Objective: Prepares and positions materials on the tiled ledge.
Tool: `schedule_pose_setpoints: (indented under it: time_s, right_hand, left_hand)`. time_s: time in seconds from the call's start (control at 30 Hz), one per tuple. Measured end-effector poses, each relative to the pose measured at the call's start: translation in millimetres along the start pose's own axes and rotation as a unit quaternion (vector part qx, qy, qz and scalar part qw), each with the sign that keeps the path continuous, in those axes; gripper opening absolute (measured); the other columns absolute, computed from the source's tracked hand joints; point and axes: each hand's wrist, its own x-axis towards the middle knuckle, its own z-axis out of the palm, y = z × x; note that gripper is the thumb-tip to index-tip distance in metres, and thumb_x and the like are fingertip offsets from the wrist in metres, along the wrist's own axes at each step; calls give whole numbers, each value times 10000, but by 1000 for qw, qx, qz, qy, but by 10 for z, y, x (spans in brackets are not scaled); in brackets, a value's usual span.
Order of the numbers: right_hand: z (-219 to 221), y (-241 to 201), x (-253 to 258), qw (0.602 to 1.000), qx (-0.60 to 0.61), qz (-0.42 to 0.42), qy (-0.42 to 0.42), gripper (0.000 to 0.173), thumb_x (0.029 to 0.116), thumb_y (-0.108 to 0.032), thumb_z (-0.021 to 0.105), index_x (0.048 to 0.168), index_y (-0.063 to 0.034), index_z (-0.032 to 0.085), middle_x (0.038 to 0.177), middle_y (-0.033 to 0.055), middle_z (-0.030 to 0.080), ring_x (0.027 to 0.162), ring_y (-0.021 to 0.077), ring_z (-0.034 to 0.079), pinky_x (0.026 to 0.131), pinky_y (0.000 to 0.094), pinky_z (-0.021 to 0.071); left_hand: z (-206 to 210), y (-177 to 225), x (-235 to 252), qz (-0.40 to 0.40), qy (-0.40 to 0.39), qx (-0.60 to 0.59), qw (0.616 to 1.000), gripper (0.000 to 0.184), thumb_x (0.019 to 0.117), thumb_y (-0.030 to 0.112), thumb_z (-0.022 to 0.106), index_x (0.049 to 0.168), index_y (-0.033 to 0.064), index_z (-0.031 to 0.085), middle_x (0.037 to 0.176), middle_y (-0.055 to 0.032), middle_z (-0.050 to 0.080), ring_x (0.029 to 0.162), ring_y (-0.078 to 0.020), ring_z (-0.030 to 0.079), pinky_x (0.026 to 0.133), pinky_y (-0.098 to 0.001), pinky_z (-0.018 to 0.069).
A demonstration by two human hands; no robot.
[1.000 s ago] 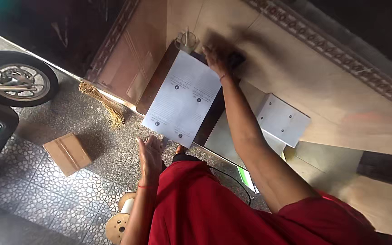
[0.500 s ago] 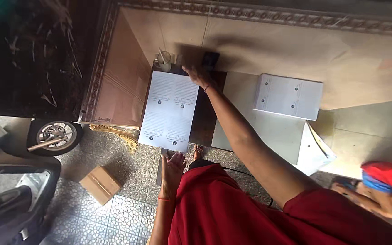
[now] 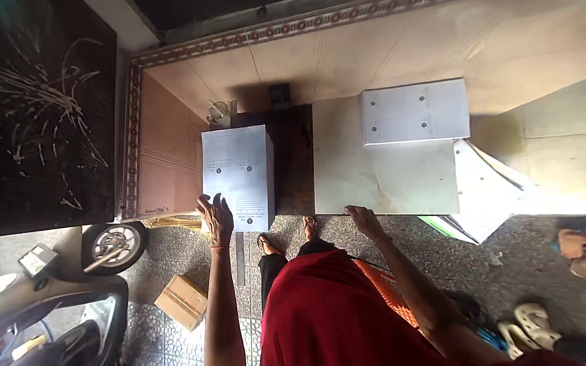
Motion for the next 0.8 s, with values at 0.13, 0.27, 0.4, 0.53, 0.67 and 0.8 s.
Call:
schedule_pose_setpoints:
  time_s: [0.13, 0.27, 0.4, 0.53, 0.67, 0.8]
  right_hand:
    - [79, 62, -51, 1000, 0, -7, -17, 486, 1134, -275, 347, 1212, 100, 645, 1178, 334, 656, 1190, 471, 607, 1045, 605, 414]
    - [223, -18, -90, 999, 26, -38, -21, 427, 1121, -236, 394, 1192, 88, 662, 1137, 313, 675, 1143, 446, 633, 1030, 584, 434]
    - [538, -309, -257, 989, 105, -62, -81, 406, 1110, -232, 431, 1276, 66, 652, 1238, 282, 672, 1180, 383, 650, 1089, 527, 444]
    - [1086, -717, -480, 971, 172, -56, -157, 409, 1091, -254, 479, 1322, 45, 635, 1287, 253, 664, 1209, 345, 649, 1107, 489, 452]
    - [1749, -1156, -714, 943, 261, -70, -197, 449, 1094, -284, 471, 1324, 75, 613, 1294, 253, 653, 1194, 306, 653, 1081, 438, 481]
    - [2079, -1725, -1059, 924, 334, -61, -177, 482, 1109, -274, 439, 1465, 46, 492, 1384, 258, 596, 1245, 304, 626, 1093, 417, 476]
  left_hand:
    - [61, -27, -12, 7, -24, -7, 1000, 287, 1033, 171, 547, 1176, 0, 728, 1392, -328, 490, 1219, -527, 489, 1021, -597, 410]
    - [29, -100, 17, 55, -66, -1, 996, 298, 1039, 149, 533, 1203, -27, 709, 1447, -299, 503, 1267, -531, 489, 1069, -616, 376]
    - [-63, -180, 74, 87, -105, -1, 991, 324, 1054, 138, 502, 1280, -6, 685, 1270, -235, 675, 1234, -506, 541, 1085, -614, 363]
    - [-135, -268, 148, 98, -140, -19, 985, 367, 1048, 125, 519, 1369, -46, 566, 1283, -284, 641, 1257, -534, 508, 1087, -627, 366]
    - [-198, -391, 193, 109, -189, -9, 976, 453, 1016, 111, 542, 1454, 6, 497, 1358, -386, 494, 1267, -561, 482, 1043, -638, 424]
    - [-260, -527, 201, 166, -217, -9, 962, 518, 964, 94, 625, 1454, -2, 486, 1376, -416, 432, 1275, -566, 462, 1015, -652, 431]
